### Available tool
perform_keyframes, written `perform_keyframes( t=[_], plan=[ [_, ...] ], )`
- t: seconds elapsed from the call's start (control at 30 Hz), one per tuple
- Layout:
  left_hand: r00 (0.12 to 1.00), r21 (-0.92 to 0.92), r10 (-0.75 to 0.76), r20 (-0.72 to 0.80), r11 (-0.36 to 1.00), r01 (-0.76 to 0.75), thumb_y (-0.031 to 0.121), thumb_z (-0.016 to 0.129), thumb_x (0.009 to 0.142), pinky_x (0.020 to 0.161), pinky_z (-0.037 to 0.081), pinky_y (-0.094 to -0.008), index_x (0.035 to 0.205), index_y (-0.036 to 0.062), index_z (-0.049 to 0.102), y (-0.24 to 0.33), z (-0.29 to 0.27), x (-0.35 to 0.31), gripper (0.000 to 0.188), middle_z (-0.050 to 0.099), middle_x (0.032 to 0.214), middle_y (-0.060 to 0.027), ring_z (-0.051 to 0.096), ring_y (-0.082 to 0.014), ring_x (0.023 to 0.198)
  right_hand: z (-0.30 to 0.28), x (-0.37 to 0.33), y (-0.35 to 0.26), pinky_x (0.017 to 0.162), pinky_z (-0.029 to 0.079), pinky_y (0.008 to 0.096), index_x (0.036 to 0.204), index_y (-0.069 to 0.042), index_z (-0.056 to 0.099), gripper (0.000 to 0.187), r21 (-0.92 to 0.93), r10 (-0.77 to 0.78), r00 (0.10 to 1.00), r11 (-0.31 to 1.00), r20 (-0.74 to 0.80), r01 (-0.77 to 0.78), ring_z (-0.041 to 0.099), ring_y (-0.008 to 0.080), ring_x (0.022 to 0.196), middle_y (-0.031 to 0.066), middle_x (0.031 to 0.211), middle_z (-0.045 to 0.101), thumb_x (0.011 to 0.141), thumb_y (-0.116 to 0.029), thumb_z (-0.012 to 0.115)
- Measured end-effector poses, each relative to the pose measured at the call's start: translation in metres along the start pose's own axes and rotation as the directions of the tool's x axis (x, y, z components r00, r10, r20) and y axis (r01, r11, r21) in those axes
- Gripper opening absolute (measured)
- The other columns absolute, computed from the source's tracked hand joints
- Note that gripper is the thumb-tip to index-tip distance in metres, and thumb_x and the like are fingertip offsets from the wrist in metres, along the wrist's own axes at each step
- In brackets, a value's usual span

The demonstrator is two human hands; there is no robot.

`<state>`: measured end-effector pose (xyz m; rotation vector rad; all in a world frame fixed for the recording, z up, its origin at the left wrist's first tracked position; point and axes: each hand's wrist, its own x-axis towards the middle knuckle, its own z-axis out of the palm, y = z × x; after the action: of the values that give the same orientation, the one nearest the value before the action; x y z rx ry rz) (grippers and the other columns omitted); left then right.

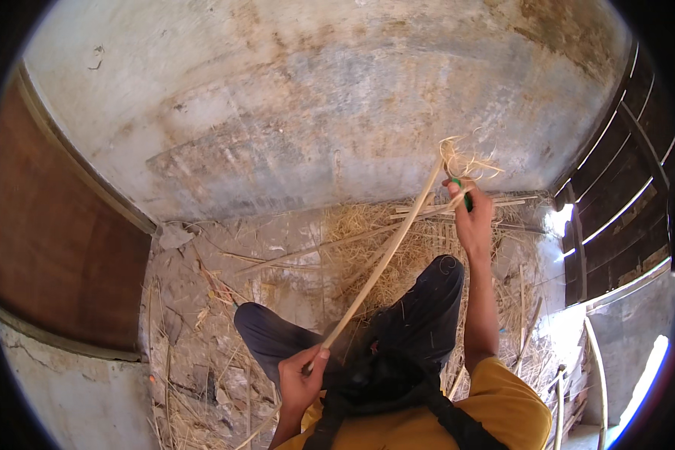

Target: The person uses a knife to shave thin strips from a length of bamboo, creating a frayed end.

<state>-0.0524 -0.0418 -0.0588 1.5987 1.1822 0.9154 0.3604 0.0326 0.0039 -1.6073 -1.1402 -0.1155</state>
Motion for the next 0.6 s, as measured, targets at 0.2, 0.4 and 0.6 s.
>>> perform_keyframes(
  t=[0.2, 0.4, 0.6],
  plan=[
    [0.996, -0.043, -0.074, 0.060, 0.996, 0.076, 0.014, 0.069, 0.106, 0.067, 0.049, -0.0253, 0.123, -0.0029, 0.076, 0.008, 0.001, 0.016, 0.025, 0.073, 0.083, -0.0085, 0.059, -0.0064, 0.076, 0.013, -0.037, -0.011, 0.060, 0.045, 0.0389, 0.119, -0.009, 0.070, 0.031, 0.003, 0.066, 0.983, 0.998, 0.169, -0.068, 0.060, 0.0236, 0.062, 0.0112, 0.072, 0.063, 0.106, -0.037, 0.069],
    [0.991, -0.052, 0.020, 0.129, 0.999, -0.014, 0.013, 0.067, 0.107, 0.070, 0.049, -0.0260, 0.130, -0.0031, 0.073, 0.029, 0.009, 0.031, 0.028, 0.073, 0.094, -0.0096, 0.062, -0.0076, 0.082, 0.012, -0.060, -0.036, 0.064, 0.050, 0.0410, 0.119, -0.007, 0.069, 0.033, 0.012, -0.015, 0.943, 1.000, 0.333, 0.011, 0.069, 0.0325, 0.067, 0.0144, 0.078, 0.068, 0.101, -0.035, 0.075],
    [0.984, -0.066, 0.071, 0.163, 0.996, -0.061, 0.011, 0.064, 0.107, 0.077, 0.052, -0.0291, 0.140, -0.0030, 0.066, 0.047, 0.014, 0.039, 0.036, 0.073, 0.107, -0.0158, 0.067, -0.0149, 0.085, 0.004, -0.073, -0.047, 0.064, 0.051, 0.0394, 0.113, -0.003, 0.071, 0.031, 0.197, -0.123, 0.934, 0.979, 0.334, 0.058, 0.070, 0.0309, 0.069, 0.0149, 0.085, 0.071, 0.099, -0.029, 0.077]
  ],
)
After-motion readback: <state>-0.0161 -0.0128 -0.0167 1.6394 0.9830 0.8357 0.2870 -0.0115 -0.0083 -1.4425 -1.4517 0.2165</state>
